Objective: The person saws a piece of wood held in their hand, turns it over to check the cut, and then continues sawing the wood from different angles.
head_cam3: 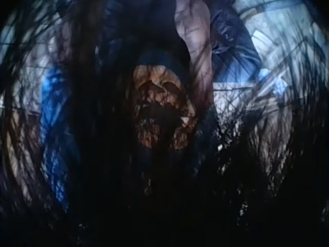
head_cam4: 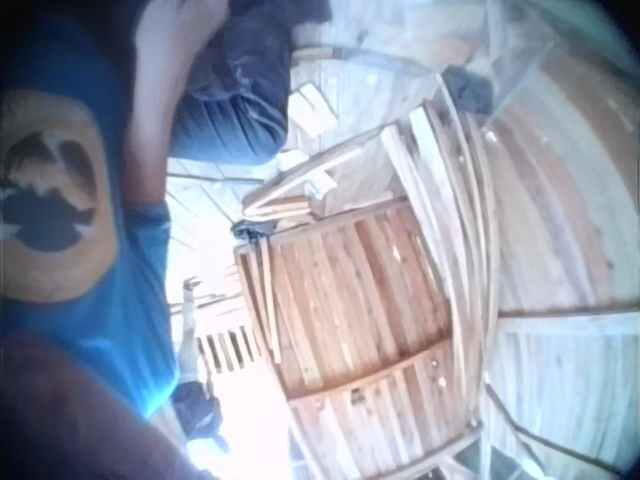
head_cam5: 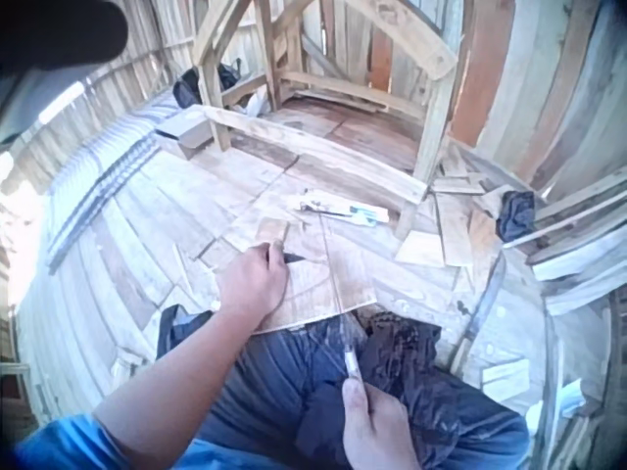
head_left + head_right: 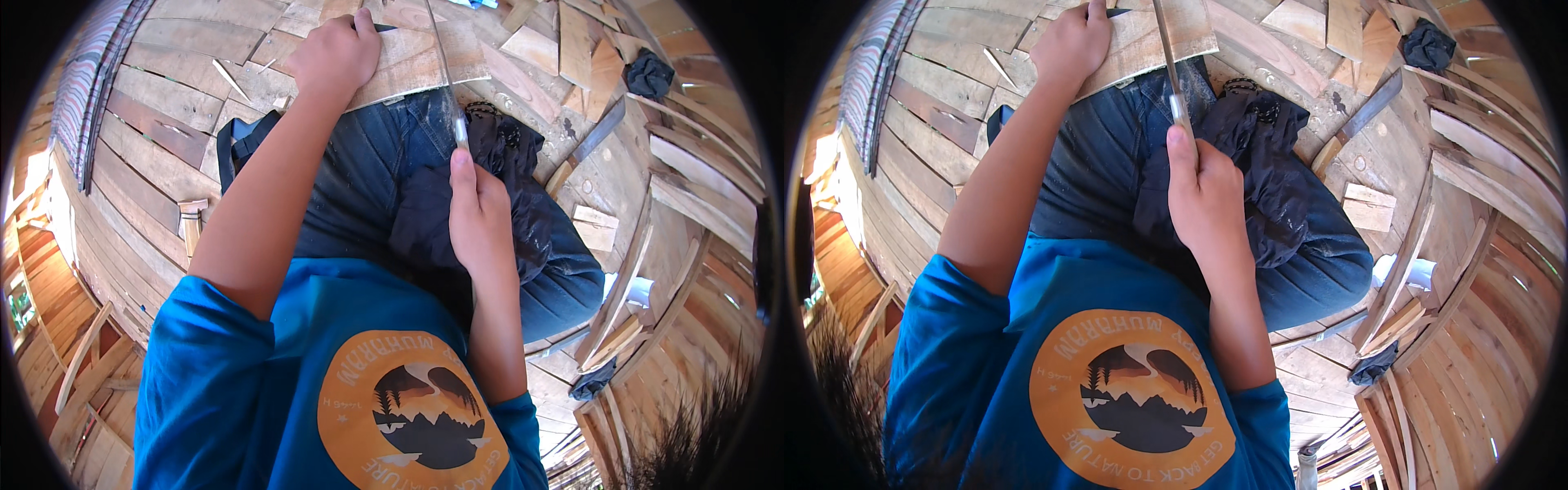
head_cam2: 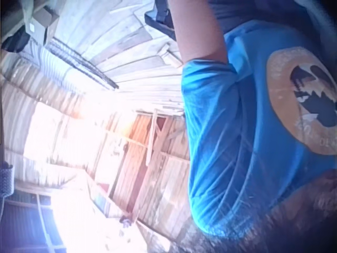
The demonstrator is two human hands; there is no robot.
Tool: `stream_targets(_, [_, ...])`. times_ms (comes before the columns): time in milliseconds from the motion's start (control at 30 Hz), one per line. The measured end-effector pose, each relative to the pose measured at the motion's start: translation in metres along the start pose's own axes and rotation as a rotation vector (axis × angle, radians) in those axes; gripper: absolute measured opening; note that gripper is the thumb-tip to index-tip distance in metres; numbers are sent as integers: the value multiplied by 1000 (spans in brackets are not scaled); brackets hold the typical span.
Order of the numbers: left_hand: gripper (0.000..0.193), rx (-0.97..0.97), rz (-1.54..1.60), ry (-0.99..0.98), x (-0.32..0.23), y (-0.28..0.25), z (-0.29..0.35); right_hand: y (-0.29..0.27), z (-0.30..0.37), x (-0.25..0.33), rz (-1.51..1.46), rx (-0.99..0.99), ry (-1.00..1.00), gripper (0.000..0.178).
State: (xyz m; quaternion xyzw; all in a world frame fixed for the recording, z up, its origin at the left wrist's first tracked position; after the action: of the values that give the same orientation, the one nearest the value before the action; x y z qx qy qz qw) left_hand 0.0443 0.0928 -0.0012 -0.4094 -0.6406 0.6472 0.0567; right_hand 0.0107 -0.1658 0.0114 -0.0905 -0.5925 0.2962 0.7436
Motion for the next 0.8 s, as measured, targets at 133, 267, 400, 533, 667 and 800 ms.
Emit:
stream_targets(133, [47,-26,-7,-36,-3,-5,-6,-2,9,-5,-16,-13,37,54])
stream_targets(267, [42,-52,-67,54,-15,-16,-1,-16,30,-17,-73,-21,30,49])
stream_targets(400, [53,73,23,-22,2,3,-3,2,10,-2,-69,11,35,49])
stream_targets(533, [40,-247,181,229,-10,-15,2,2,7,-8,-138,55,72,47])
stream_targets(667, [22,-372,413,632,-30,-36,19,-4,18,-9,-224,78,49,45])
stream_targets(800, [26,-242,354,657,-42,-35,28,-4,26,-19,-277,79,75,44])
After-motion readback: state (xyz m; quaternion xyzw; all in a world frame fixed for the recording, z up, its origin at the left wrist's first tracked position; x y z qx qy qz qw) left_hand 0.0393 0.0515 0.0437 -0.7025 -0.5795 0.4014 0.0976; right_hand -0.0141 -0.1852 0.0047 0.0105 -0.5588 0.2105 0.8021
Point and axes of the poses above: each hand's wrist, its own z-axis away from the middle knuckle, its own y-axis out of the palm, x = y × z, the point moved 8 cm from there along -z, towards the middle knuckle, and after that the axes turned 11 degrees about -x, right-handed, at the moved point
